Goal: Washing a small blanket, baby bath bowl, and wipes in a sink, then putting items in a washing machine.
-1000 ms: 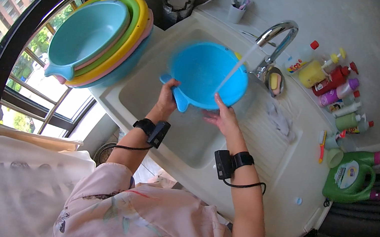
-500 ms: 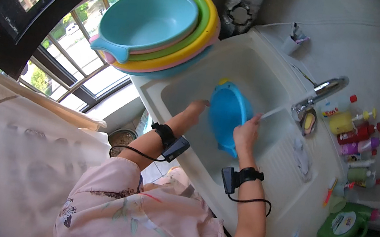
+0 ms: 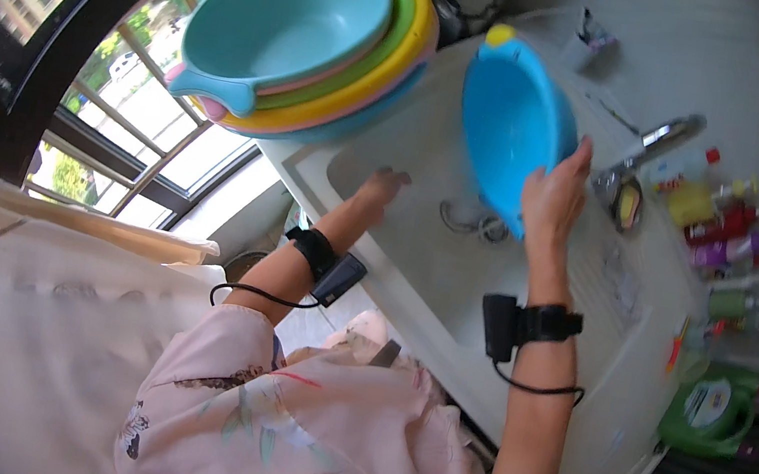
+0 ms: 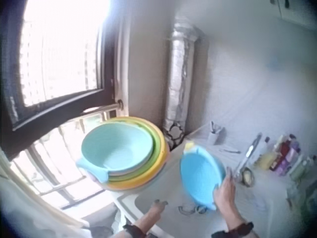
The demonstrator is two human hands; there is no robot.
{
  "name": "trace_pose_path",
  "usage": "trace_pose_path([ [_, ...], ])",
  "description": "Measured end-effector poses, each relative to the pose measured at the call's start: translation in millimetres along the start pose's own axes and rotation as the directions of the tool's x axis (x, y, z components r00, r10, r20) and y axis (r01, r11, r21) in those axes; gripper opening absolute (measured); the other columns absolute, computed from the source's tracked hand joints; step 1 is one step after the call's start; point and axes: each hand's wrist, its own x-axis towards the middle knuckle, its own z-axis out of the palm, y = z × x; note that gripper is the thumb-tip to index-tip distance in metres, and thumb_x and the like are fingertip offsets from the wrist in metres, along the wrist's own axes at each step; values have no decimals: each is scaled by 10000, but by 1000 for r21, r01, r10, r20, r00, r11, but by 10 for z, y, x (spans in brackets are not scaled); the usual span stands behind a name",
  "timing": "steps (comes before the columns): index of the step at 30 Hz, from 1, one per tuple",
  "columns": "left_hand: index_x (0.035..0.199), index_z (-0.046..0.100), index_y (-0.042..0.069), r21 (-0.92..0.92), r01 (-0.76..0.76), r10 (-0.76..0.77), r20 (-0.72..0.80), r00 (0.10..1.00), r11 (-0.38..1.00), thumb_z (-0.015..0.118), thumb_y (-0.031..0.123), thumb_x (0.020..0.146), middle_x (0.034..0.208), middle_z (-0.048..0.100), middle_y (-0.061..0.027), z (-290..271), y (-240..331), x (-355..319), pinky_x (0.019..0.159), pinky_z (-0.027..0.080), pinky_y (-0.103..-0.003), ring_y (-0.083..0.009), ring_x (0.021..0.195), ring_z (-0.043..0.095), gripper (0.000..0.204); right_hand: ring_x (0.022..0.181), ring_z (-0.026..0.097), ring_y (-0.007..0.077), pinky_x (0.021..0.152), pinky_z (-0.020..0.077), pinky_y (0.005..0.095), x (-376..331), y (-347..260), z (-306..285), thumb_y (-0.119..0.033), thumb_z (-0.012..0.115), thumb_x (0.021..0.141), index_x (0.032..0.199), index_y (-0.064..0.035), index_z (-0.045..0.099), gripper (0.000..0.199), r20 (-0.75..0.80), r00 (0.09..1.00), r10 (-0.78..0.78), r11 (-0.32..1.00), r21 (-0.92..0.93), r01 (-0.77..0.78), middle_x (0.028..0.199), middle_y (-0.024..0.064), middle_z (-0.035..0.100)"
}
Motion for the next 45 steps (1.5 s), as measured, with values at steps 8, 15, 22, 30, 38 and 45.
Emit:
trace_pose_path([
  [8,1203,372,45,-667,185,-296,-56,953,722,564,229,703,1236,369,-148,-230,92,-164,905,293,-399,-302,1151,329,567,827,570,312,692,469,394,594,-522,-628,-129,499,711,1106,35,388,442,-240,971,13,964,263,52,973,197,540],
  [15,1159,402,-3,-706,94,-258,-128,958,702,556,240,727,1136,443,-163,-377,358,-419,797,397,-328,-252,987,470,518,714,580,224,505,498,306,860,-1547,-16,-119,501,769,1057,55,422,346,197,980,-12,330,926,-182,861,172,546],
  [22,1133,424,21,-740,-10,-126,-129,984,673,528,271,750,1106,450,-124,-434,200,-492,818,365,-328,-221,980,450,469,549,604,226,404,495,257,451,-2264,468,-215,476,794,966,93,444,354,374,902,215,681,604,-413,787,186,576],
  [30,1105,450,48,-751,-9,-42,-49,998,661,496,306,775,1072,458,-79,-244,468,-395,842,327,-328,-184,971,428,421,720,568,300,679,439,337,371,-1964,471,-275,525,760,811,26,544,306,-20,998,-64,886,459,66,740,169,574],
  [38,1105,451,71,-828,235,-128,196,972,509,481,269,803,1110,456,-84,9,724,53,861,321,-381,-229,1020,423,362,801,544,271,672,427,382,-359,1323,-308,-188,546,726,893,-97,574,192,187,919,346,938,-88,-335,868,148,576],
  [45,1051,467,57,-859,346,-172,302,938,378,488,263,786,1023,471,-84,496,1039,324,834,336,-364,-213,939,434,336,1164,194,474,903,163,604,-444,2748,-101,-488,457,753,1280,-159,281,646,67,704,707,660,-420,-623,1290,250,207],
])
